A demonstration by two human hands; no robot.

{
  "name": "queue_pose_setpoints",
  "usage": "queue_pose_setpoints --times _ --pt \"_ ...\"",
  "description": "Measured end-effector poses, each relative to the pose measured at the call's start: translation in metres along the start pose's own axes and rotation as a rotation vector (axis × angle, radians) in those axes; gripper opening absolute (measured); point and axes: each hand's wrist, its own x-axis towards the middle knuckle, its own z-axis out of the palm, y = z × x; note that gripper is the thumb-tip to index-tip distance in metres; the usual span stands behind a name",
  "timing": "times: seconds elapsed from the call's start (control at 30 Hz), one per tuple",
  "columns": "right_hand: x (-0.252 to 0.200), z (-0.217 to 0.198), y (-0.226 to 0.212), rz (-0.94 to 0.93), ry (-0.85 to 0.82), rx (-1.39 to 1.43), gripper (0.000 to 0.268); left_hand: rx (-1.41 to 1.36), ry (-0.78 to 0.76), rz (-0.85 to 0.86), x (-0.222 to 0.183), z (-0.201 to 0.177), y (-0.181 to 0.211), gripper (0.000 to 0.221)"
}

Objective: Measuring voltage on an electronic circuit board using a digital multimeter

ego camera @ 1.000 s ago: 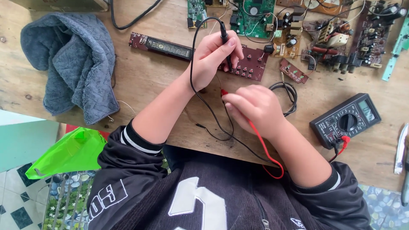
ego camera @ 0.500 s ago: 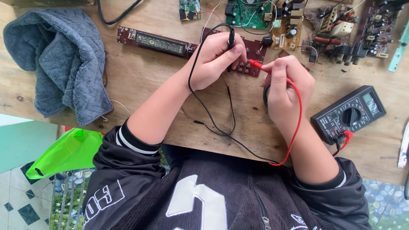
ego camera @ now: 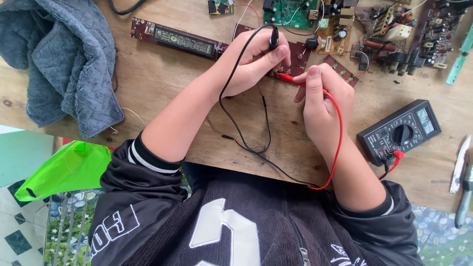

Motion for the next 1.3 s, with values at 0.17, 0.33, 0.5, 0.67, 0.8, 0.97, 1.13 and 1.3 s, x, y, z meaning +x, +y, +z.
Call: queue_pose_setpoints --times 0.17,0.33,0.5,0.67,0.8,0.97,1.13,1.3 --pt "0.0004 0.0004 0.0005 0.008 -0.011 -0.012 0.034 0.010 -0.003 -0.010 -0.0002 -0.0001 0.0021 0.036" --pt "0.0002 -0.0009 0.0011 -0.010 -0.008 -0.006 0.034 0.033 -0.010 -0.004 0.0005 0.0003 0.0022 0.036" --pt "0.0010 -0.0017 0.0014 -0.013 -0.008 0.016 0.035 0.015 0.004 0.006 0.0002 0.0004 0.0004 0.035" --pt "0.0001 -0.0010 0.0007 -0.001 -0.018 0.008 0.035 -0.024 0.035 -0.021 -0.0008 -0.0002 0.0010 0.030" --pt "0.0000 -0.0016 0.0009 -0.004 -0.018 0.014 0.035 -0.081 0.037 -0.056 -0.0007 -0.0006 0.0021 0.028" --pt "0.0000 -0.0002 0.0023 -0.018 -0.013 -0.008 0.034 -0.059 0.031 -0.084 -0.0008 -0.0004 -0.0007 0.027" --pt "-0.0005 -0.0002 0.0034 -0.009 -0.014 -0.002 0.034 -0.038 0.024 -0.109 -0.0007 0.0005 -0.0014 0.025" --pt "0.0000 -0.0002 0.0029 -0.053 -0.026 -0.013 0.035 -0.022 0.009 -0.111 0.0001 -0.0021 0.0028 0.026"
